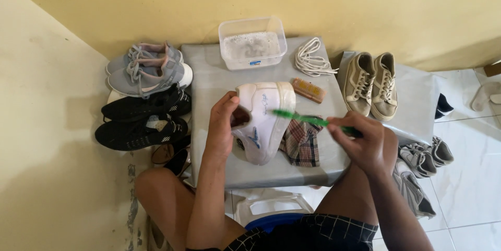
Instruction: A person is cleaning a white sneaker by scrubbing it with a toothbrush dipped in a container of soapy water.
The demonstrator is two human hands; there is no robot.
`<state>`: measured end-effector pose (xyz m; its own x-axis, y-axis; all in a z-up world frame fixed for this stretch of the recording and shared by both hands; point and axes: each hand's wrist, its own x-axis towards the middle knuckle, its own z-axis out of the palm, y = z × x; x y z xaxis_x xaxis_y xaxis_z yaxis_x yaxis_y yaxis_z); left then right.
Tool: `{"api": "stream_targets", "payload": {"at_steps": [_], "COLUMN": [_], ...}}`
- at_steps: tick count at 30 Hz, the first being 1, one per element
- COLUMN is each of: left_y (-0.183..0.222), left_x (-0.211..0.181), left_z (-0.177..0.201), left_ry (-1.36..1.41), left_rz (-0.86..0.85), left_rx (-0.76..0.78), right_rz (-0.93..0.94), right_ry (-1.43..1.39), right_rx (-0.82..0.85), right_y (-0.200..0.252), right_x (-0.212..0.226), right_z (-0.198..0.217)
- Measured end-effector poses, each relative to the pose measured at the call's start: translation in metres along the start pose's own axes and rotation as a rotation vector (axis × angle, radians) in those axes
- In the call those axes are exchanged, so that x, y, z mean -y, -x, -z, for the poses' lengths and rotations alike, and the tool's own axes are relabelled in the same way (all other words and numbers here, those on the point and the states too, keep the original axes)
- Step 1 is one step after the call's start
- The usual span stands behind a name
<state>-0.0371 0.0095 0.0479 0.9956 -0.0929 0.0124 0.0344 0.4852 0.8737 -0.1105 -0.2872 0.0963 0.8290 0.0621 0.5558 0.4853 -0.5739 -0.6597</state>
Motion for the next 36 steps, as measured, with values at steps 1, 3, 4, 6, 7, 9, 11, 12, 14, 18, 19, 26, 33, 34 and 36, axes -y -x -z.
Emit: {"api": "stream_targets", "payload": {"at_steps": [1,3,4,6,7,9,11,12,14,18,19,26,33,34,36], "left_y": [-0.002,-0.004,-0.010,-0.017,-0.017,-0.023,-0.031,-0.030,-0.038,-0.051,-0.048,-0.025,-0.019,-0.020,-0.022], "left_x": [0.003,0.011,0.012,0.015,0.009,-0.008,-0.021,-0.023,-0.008,0.017,0.013,-0.028,-0.035,-0.027,-0.012], "left_z": [0.000,-0.001,0.000,0.004,-0.001,-0.011,-0.021,-0.025,-0.012,0.009,0.015,0.005,0.009,0.015,0.027], "left_ry": [-0.001,0.035,0.034,0.044,0.044,0.062,0.093,0.133,0.104,0.068,0.068,-0.108,-0.202,-0.201,-0.188], "left_rz": [-0.002,-0.096,-0.095,-0.170,-0.167,-0.237,-0.248,-0.240,-0.237,-0.231,-0.224,-0.171,-0.182,-0.182,-0.177], "left_rx": [0.000,-0.035,-0.026,-0.008,-0.012,0.055,0.063,0.061,0.066,0.095,0.086,0.110,0.090,0.085,0.074], "right_rz": [0.002,0.015,0.014,0.041,0.039,0.062,0.101,0.122,0.162,0.251,0.243,0.365,0.442,0.443,0.442], "right_ry": [-0.001,-0.046,-0.042,-0.081,-0.082,-0.101,-0.072,-0.036,-0.074,-0.112,-0.115,-0.081,-0.029,-0.031,-0.044], "right_rx": [-0.001,-0.096,-0.105,-0.079,-0.076,-0.152,-0.171,-0.175,-0.182,-0.134,-0.126,-0.032,0.029,0.033,0.048], "right_y": [-0.006,-0.017,-0.018,-0.019,-0.018,-0.022,-0.035,-0.036,-0.038,-0.041,-0.040,-0.030,-0.030,-0.027,-0.021], "right_x": [0.003,0.008,0.006,0.001,-0.006,-0.022,-0.025,-0.025,-0.030,-0.033,-0.035,-0.035,-0.016,-0.022,-0.034], "right_z": [0.002,0.006,0.007,0.011,0.015,0.021,0.019,0.020,0.017,0.013,0.008,0.002,0.000,-0.001,-0.002]}}
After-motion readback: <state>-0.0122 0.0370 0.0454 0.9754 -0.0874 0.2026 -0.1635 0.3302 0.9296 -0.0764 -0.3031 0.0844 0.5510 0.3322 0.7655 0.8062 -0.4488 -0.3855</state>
